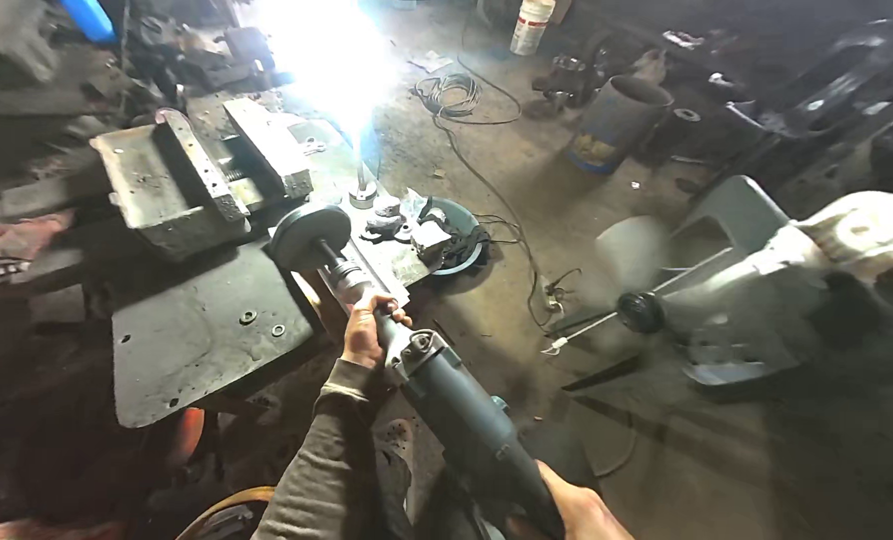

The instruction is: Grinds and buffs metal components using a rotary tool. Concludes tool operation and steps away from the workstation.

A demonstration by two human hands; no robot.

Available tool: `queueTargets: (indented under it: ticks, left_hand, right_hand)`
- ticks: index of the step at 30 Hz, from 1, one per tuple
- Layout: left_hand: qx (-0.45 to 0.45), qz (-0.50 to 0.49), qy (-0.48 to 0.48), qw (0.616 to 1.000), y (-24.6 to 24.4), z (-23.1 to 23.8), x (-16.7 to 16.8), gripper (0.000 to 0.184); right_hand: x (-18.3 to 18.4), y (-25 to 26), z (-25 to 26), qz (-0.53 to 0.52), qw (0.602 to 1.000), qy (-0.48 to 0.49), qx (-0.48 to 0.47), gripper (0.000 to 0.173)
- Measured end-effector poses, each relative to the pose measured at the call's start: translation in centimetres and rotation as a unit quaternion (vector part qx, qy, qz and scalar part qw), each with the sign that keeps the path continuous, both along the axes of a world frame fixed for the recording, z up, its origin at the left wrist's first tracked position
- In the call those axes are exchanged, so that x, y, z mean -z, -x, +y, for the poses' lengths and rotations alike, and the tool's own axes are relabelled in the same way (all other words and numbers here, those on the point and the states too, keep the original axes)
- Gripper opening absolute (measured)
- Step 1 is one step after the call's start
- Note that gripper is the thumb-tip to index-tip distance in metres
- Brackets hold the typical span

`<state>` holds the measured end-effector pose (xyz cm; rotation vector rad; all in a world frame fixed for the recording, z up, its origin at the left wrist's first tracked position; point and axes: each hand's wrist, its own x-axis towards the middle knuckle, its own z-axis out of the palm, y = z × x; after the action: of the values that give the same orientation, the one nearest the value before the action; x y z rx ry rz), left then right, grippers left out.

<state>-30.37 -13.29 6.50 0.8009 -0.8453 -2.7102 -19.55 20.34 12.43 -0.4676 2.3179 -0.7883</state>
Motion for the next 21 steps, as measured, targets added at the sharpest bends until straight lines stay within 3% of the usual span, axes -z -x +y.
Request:
queueTargets:
  ticks: [9,21]
  left_hand:
    - [-0.018,0.000,-0.008,1.000,-1.3,-0.3,0.6,0.032]
    - [0.045,-0.005,0.046,0.998,3.0,1.8,0.1,0.020]
  right_hand:
    - [0.2,-0.1,-0.1,-0.009,1.000,-0.021,-0.016,0.059]
    - [0.6,1.6,0.9,0.022,0.999,-0.008,0.030,0.055]
